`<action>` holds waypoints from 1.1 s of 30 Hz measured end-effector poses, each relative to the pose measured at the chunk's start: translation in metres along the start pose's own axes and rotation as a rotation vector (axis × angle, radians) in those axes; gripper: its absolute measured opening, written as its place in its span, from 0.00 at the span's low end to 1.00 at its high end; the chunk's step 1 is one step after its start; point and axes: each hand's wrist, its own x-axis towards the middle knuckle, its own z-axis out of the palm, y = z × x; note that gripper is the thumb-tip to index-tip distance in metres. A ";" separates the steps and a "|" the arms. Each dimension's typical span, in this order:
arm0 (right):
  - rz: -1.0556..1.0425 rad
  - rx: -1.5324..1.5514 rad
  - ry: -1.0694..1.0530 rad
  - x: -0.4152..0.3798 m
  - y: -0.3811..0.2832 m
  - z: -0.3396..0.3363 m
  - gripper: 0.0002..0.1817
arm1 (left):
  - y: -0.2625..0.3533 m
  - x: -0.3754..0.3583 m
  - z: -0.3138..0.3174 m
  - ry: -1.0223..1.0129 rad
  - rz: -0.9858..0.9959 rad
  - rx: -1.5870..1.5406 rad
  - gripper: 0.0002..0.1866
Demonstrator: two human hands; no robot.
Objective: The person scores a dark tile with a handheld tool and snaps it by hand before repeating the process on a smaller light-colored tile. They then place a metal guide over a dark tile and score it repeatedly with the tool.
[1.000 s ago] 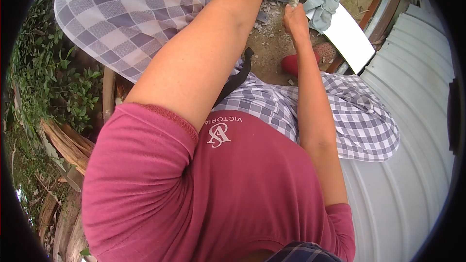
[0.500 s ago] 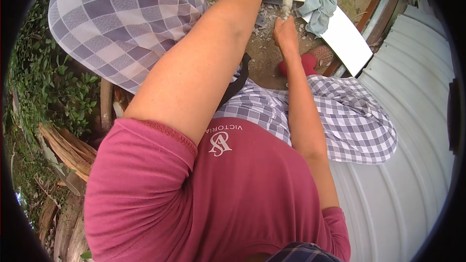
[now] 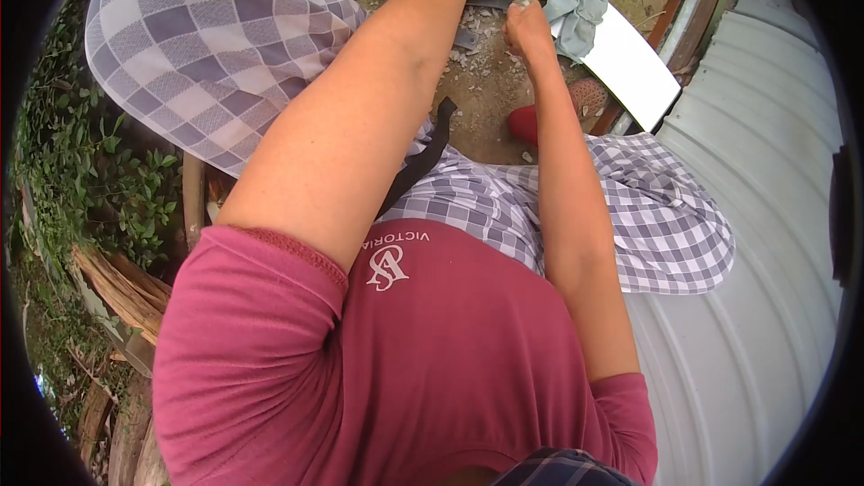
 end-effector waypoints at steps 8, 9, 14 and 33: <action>0.019 -0.100 0.041 -0.064 0.000 0.007 0.20 | 0.001 -0.003 0.002 -0.015 -0.010 -0.024 0.12; 0.032 -0.094 0.038 -0.054 0.006 0.009 0.20 | 0.002 -0.005 0.002 0.003 -0.021 -0.037 0.12; 0.004 0.032 -0.007 -0.011 0.009 0.009 0.19 | 0.004 0.001 -0.019 -0.047 -0.024 -0.056 0.12; 0.065 0.097 -0.051 -0.019 -0.005 0.001 0.18 | 0.007 0.000 -0.012 -0.069 -0.055 -0.059 0.13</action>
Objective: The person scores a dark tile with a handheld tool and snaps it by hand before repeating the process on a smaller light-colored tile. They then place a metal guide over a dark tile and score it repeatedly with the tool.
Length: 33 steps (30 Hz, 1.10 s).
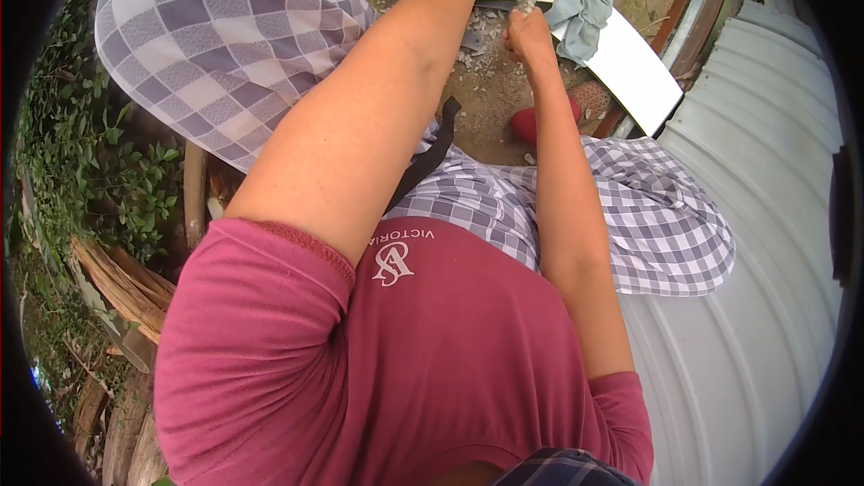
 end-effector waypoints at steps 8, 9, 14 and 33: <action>-0.063 -0.107 0.116 -0.018 0.028 0.022 0.17 | -0.007 -0.004 0.019 0.046 0.037 0.011 0.13; -0.059 -0.053 0.077 -0.012 0.017 0.013 0.17 | -0.006 -0.001 0.023 0.112 0.032 0.002 0.13; 0.044 0.064 -0.023 -0.013 -0.006 -0.004 0.17 | -0.001 0.001 -0.017 -0.062 0.018 -0.015 0.13; -0.022 -0.016 0.008 0.001 0.015 -0.002 0.20 | -0.001 -0.004 0.005 0.001 0.024 0.002 0.12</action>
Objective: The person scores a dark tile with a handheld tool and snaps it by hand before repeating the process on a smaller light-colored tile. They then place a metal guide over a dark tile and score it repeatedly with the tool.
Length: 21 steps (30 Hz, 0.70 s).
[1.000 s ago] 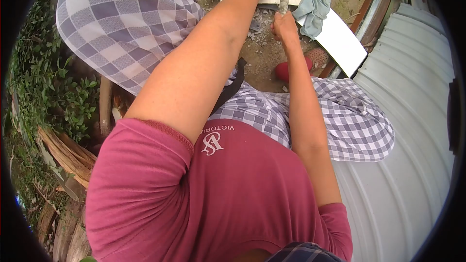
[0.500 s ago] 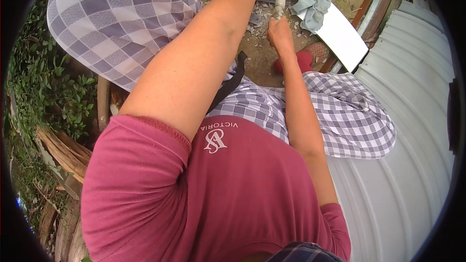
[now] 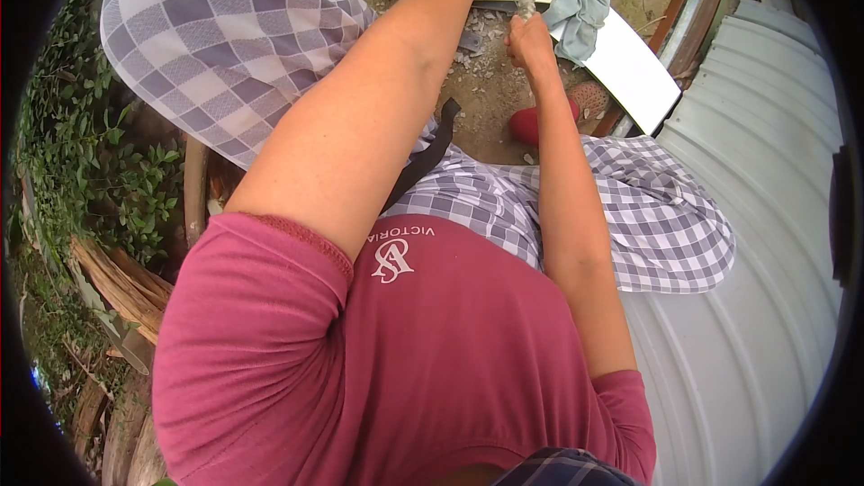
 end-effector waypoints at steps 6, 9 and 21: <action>0.001 -0.159 0.063 -0.036 0.009 0.019 0.19 | -0.003 0.003 -0.003 -0.039 -0.012 -0.032 0.12; 0.008 0.021 -0.007 -0.002 -0.002 0.003 0.19 | -0.002 -0.002 0.010 0.022 0.009 -0.007 0.12; -0.035 -0.120 0.051 -0.003 0.003 0.001 0.21 | 0.001 -0.001 -0.003 0.109 0.009 0.011 0.12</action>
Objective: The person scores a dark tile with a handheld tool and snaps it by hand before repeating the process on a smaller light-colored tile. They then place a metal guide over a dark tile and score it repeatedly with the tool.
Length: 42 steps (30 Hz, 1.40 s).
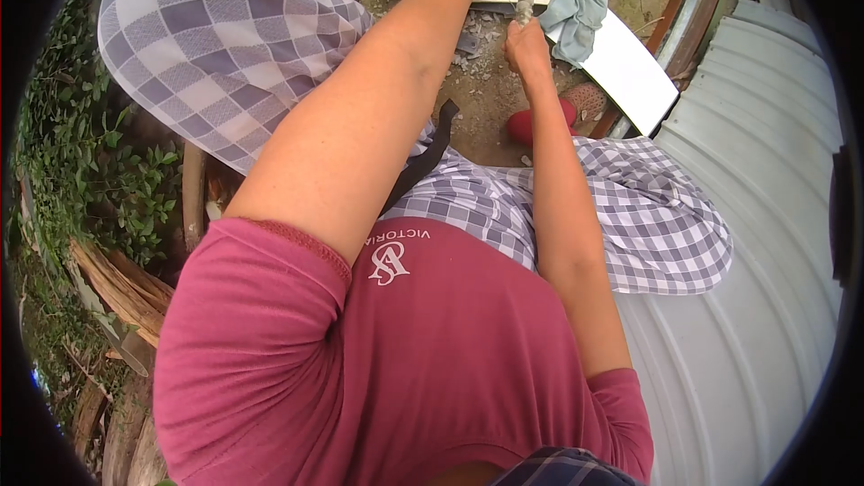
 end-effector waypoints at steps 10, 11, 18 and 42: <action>-0.013 -0.010 0.035 -0.013 -0.016 -0.007 0.20 | 0.000 0.002 -0.008 -0.116 -0.001 0.008 0.11; -0.002 -0.049 0.027 -0.012 -0.013 -0.008 0.20 | 0.000 0.002 -0.012 -0.141 -0.001 -0.004 0.11; 0.010 -0.078 -0.029 -0.029 -0.009 0.003 0.20 | -0.004 -0.002 0.009 -0.078 -0.020 -0.011 0.12; 0.044 -0.005 -0.072 0.005 -0.006 -0.014 0.20 | -0.004 -0.004 -0.010 -0.157 -0.022 -0.040 0.14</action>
